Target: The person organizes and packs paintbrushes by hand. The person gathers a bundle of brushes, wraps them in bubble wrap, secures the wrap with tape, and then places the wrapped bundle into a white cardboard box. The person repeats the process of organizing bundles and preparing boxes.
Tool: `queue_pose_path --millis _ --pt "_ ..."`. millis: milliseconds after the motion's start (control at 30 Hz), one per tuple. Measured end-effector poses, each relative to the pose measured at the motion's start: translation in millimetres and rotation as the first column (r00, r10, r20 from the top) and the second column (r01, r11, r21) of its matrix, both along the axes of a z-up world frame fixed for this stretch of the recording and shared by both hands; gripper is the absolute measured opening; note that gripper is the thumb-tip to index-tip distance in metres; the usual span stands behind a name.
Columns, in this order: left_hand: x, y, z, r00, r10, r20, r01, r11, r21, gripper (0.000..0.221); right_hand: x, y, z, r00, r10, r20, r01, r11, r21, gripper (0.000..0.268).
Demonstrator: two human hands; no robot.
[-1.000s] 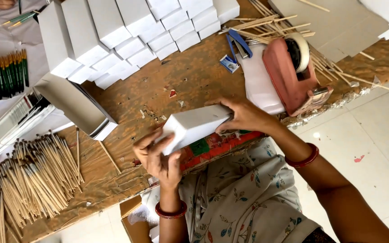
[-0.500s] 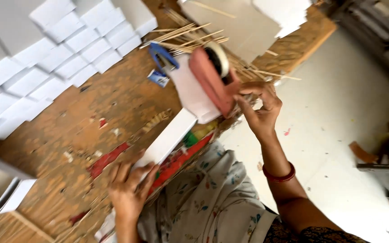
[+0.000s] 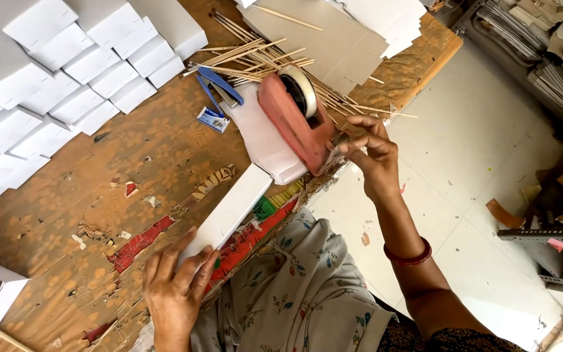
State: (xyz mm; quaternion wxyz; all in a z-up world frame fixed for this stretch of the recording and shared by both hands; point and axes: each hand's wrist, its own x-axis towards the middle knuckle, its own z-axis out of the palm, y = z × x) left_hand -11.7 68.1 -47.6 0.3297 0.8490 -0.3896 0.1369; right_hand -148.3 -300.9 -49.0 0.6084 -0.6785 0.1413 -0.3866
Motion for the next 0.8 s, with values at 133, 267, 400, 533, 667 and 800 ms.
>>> queue_pose_path --millis 133,267,400,533,667,800 --pt "1 -1 -1 0.999 -0.018 -0.043 0.018 1.000 -0.014 0.020 -12 -12 -59 0.996 0.025 0.084 -0.040 0.982 0.187 0.010" --pt "2 -7 -9 0.996 -0.082 0.045 0.086 0.991 -0.101 0.021 -30 1 -69 0.996 -0.022 0.082 0.028 0.997 -0.076 0.014" --pt "-8 -15 -14 0.954 -0.205 0.219 0.244 0.955 -0.169 0.024 -15 89 -52 0.945 0.319 0.070 -0.324 0.943 0.075 0.015" --pt "-16 -11 -20 0.958 -0.170 0.233 0.210 0.965 -0.156 0.025 1 138 -57 0.809 0.587 0.031 -0.582 0.793 0.179 0.011" --pt "-13 -5 -19 0.963 -0.191 0.189 0.221 0.962 -0.159 0.026 21 149 -60 0.755 0.645 -0.114 -0.542 0.713 0.445 0.015" --pt "-7 -5 -11 0.970 -0.191 0.147 0.203 0.977 -0.072 0.043 33 153 -46 0.755 0.636 -0.160 -0.500 0.716 0.488 0.019"
